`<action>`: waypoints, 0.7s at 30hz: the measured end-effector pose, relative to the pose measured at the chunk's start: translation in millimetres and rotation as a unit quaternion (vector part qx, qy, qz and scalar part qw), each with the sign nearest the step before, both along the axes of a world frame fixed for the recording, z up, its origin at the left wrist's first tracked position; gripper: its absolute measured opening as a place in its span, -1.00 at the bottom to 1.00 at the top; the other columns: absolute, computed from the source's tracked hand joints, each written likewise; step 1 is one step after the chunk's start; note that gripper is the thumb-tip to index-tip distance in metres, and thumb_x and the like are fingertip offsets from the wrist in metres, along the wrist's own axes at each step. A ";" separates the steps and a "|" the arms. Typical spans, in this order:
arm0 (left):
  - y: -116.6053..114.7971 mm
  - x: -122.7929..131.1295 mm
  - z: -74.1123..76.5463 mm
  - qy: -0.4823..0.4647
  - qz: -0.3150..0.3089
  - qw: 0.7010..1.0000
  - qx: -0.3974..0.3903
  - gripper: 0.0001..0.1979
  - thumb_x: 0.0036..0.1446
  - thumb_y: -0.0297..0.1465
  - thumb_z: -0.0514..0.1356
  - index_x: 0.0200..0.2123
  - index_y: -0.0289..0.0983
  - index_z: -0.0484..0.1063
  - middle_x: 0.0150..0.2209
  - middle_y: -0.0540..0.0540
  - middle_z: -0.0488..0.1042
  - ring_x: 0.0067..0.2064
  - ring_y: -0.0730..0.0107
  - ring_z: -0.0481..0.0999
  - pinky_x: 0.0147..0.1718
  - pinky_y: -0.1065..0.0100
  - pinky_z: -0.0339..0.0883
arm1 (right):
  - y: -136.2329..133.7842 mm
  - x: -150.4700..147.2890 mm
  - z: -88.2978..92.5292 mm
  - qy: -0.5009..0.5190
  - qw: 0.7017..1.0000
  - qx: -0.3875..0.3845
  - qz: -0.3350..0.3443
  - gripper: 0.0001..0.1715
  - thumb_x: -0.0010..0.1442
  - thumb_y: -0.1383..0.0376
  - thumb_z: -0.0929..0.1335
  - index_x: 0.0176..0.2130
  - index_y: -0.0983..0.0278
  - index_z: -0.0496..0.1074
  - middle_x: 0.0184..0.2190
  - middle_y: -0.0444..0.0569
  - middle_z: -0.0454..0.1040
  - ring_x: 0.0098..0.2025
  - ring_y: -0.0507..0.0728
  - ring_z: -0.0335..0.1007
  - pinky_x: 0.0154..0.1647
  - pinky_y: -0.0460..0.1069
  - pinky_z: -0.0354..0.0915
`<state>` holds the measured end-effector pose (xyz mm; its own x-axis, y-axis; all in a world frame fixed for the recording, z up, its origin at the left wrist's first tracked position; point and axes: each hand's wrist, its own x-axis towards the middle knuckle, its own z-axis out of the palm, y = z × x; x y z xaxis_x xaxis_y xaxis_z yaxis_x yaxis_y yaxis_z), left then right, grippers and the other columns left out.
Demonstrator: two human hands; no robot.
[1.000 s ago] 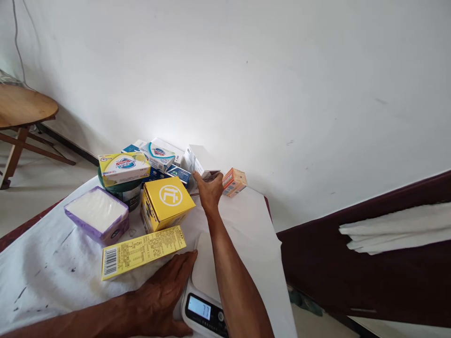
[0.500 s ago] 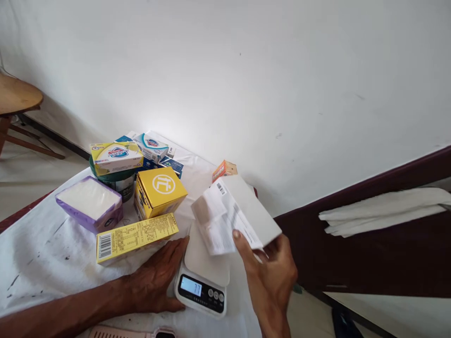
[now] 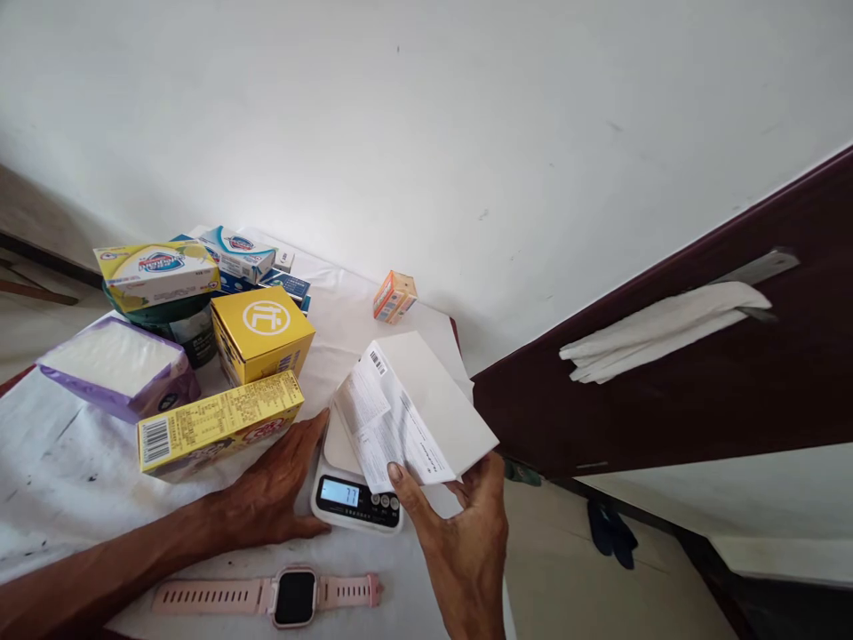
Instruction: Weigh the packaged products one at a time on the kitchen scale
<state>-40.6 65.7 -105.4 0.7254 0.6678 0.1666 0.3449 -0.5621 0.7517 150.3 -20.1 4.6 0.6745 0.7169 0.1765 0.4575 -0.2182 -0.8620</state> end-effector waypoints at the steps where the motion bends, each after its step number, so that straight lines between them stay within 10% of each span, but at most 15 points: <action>1: 0.4 -0.1 -0.7 0.001 -0.003 1.000 -0.001 0.42 -0.17 -0.33 0.53 0.47 -0.25 -0.46 0.41 -0.48 0.07 0.43 -0.25 0.13 0.38 -0.16 0.12 | -1.1 0.2 -1.5 0.004 1.000 0.000 0.006 -0.12 -0.13 -0.05 0.60 0.08 0.17 0.33 0.01 0.09 0.56 0.00 0.35 0.53 0.03 0.23 0.46; 14: 0.6 -1.8 -1.4 0.006 -0.007 1.000 0.013 0.44 -0.13 -0.32 0.52 0.47 -0.21 -0.54 0.44 -0.48 0.01 0.45 -0.27 0.10 0.37 -0.20 0.13 | -7.5 13.2 -31.0 0.046 0.997 -0.028 0.051 0.03 -0.10 0.00 0.60 0.28 0.12 0.32 0.18 0.13 0.49 0.14 0.38 0.48 0.06 0.22 0.48; 21: -0.5 -0.6 -0.1 0.033 -0.007 0.999 -0.015 0.40 -0.09 -0.29 0.49 0.48 -0.21 -0.54 0.47 -0.47 -0.05 0.47 -0.28 0.03 0.39 -0.22 0.08 | -1.4 9.6 -28.2 0.055 0.997 -0.020 -0.044 -0.01 -0.13 -0.09 0.60 0.19 0.23 0.43 0.00 0.15 0.62 0.03 0.43 0.57 -0.04 0.23 0.55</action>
